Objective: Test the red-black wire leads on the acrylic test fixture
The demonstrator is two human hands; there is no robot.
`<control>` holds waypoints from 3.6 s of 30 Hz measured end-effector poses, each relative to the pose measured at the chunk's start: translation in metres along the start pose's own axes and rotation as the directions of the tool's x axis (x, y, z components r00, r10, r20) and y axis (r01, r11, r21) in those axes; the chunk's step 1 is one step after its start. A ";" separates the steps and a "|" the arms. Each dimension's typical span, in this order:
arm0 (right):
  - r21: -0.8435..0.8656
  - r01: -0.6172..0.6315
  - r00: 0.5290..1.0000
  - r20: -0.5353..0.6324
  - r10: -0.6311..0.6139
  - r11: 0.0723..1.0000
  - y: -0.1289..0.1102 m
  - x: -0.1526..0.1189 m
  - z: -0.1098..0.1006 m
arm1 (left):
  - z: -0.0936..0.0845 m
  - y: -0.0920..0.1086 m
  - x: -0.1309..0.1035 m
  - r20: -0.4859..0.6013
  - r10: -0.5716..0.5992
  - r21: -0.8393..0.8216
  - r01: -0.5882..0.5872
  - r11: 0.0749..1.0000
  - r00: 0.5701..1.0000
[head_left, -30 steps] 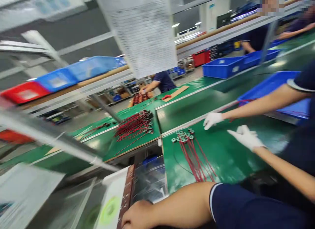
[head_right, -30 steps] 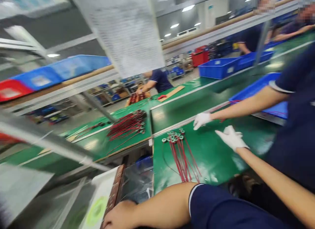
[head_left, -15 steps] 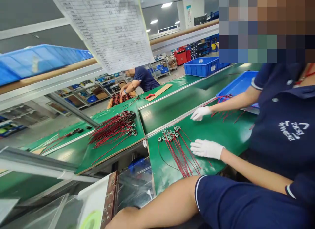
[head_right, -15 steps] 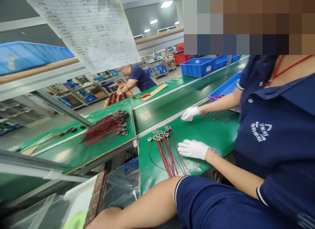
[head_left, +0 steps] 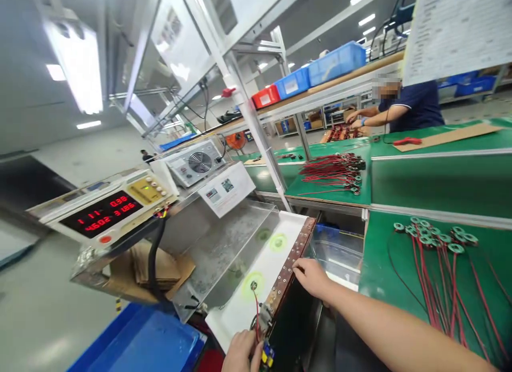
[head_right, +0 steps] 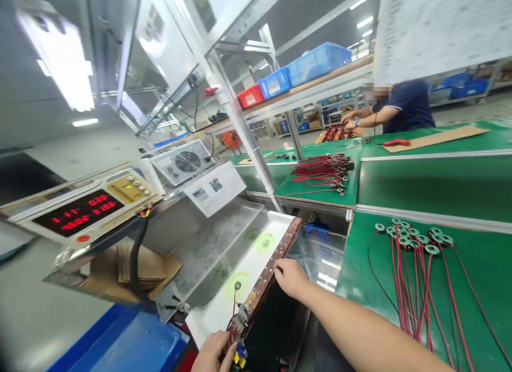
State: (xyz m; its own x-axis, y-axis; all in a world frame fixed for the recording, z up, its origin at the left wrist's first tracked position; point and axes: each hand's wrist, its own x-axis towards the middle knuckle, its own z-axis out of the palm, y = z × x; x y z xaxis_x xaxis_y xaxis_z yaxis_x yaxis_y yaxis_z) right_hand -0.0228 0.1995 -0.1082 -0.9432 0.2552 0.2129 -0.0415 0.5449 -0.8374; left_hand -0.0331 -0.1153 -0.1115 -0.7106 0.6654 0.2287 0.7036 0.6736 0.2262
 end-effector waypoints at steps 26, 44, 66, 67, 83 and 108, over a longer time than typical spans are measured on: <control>-0.011 -0.022 0.999 -0.043 0.022 1.000 0.004 0.001 0.001 | -0.022 0.036 0.005 0.102 -0.195 -0.190 0.211 0.959 0.976; -0.137 -0.032 0.999 0.010 0.033 0.990 0.001 0.003 -0.003 | -0.037 0.044 0.014 0.285 -0.365 -0.377 0.454 0.807 0.886; -0.131 0.001 1.000 0.020 0.002 0.991 0.006 0.003 0.002 | -0.032 0.042 0.008 0.207 -0.276 -0.257 0.325 0.910 0.938; -0.129 -0.003 1.000 0.016 0.005 0.992 0.007 0.003 0.002 | -0.031 0.041 0.007 0.217 -0.278 -0.255 0.329 0.909 0.936; -0.145 -0.071 0.996 0.041 0.078 0.987 -0.006 0.000 -0.005 | -0.030 0.040 0.007 0.267 -0.306 -0.282 0.378 0.882 0.914; -0.089 -0.017 1.000 0.004 0.018 0.996 0.005 -0.001 0.004 | -0.028 0.044 0.006 0.234 -0.347 -0.261 0.402 0.878 0.908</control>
State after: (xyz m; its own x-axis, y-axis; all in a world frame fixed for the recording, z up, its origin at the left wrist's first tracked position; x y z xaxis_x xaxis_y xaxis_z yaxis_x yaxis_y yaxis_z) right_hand -0.0227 0.1987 -0.1141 -0.9451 0.2614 0.1960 0.0041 0.6093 -0.7929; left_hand -0.0068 -0.0905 -0.0735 -0.8903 0.4460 -0.0920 0.3327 0.7748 0.5376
